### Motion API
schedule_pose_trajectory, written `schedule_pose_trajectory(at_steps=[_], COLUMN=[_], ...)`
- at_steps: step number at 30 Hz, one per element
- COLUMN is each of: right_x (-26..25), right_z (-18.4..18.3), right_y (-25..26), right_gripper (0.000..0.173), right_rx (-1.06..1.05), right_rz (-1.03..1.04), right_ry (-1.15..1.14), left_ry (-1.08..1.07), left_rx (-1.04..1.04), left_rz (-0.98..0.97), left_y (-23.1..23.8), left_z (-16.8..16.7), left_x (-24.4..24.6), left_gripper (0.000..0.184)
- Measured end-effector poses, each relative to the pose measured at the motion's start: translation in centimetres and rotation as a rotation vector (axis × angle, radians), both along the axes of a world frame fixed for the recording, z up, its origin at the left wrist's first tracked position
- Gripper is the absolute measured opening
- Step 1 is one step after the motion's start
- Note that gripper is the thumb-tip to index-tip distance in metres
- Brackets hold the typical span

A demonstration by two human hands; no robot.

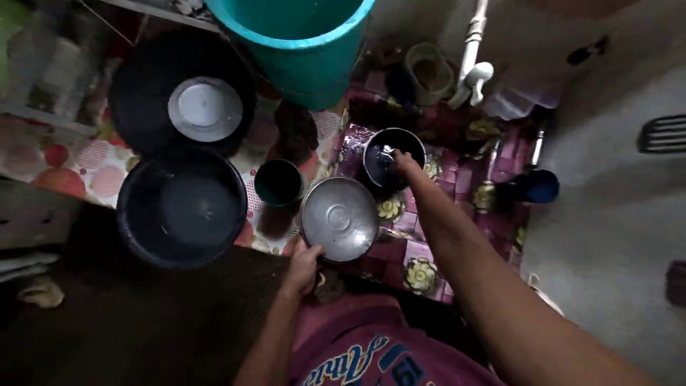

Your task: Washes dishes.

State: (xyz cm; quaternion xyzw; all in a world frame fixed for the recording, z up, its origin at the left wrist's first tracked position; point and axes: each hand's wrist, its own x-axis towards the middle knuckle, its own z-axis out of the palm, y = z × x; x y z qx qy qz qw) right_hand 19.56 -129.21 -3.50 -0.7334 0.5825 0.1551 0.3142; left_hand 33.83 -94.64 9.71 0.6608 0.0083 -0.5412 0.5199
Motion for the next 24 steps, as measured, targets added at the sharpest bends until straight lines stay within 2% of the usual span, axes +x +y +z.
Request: schedule_pose_trajectory(at_steps=[2,3,6,8,10,12,14,17,20,22,24], right_x=[1.6,2.4,2.0,0.4,-1.5,-2.2,-1.6,1.1,1.4,-0.1,-1.8], right_z=[-2.1,-3.0,-4.4,-2.2,2.6,7.6,9.9,9.9,8.7,7.6,6.7], right_y=[-0.1,0.5,1.5,0.2,-1.0,-1.6,-0.6,4.9,9.9,8.9,5.1], right_gripper=[0.073,0.069,0.054,0.046,0.037,0.036,0.038,0.042,0.031,0.031,0.032], right_rx=[-0.052,-0.055,0.016,0.015,-0.096,-0.199,-0.243,-0.274,-0.537,-0.586,-0.490], right_rz=[-0.121,-0.085,0.197,0.142,-0.016,-0.106,-0.126,-0.014,0.066,0.077,0.005], right_ry=[0.016,0.007,-0.045,-0.108,-0.213,-0.369,-0.441,-0.309,-0.411,-0.472,-0.402], left_ry=[0.013,0.012,0.015,0.026,0.045,0.043,0.034,-0.094,-0.187,-0.100,-0.052], left_rx=[0.045,0.060,0.076,0.059,0.035,0.023,0.021,0.004,0.020,-0.005,-0.021], left_rz=[0.036,0.047,0.062,0.067,0.079,0.066,0.018,-0.063,-0.008,0.101,0.185], left_y=[-2.3,-3.4,-6.6,-8.5,-10.5,-12.7,-15.0,-18.1,-19.4,-19.5,-19.5], left_z=[-0.5,-0.7,-1.3,-1.8,-1.9,-2.0,-1.8,-1.6,-3.3,-3.3,-2.5], left_x=[-0.2,-0.1,0.1,0.5,0.4,0.1,-1.2,-3.7,-4.2,-4.2,-4.5], left_gripper=[0.060,0.061,0.058,0.057,0.055,0.058,0.062,0.061,0.058,0.061,0.061])
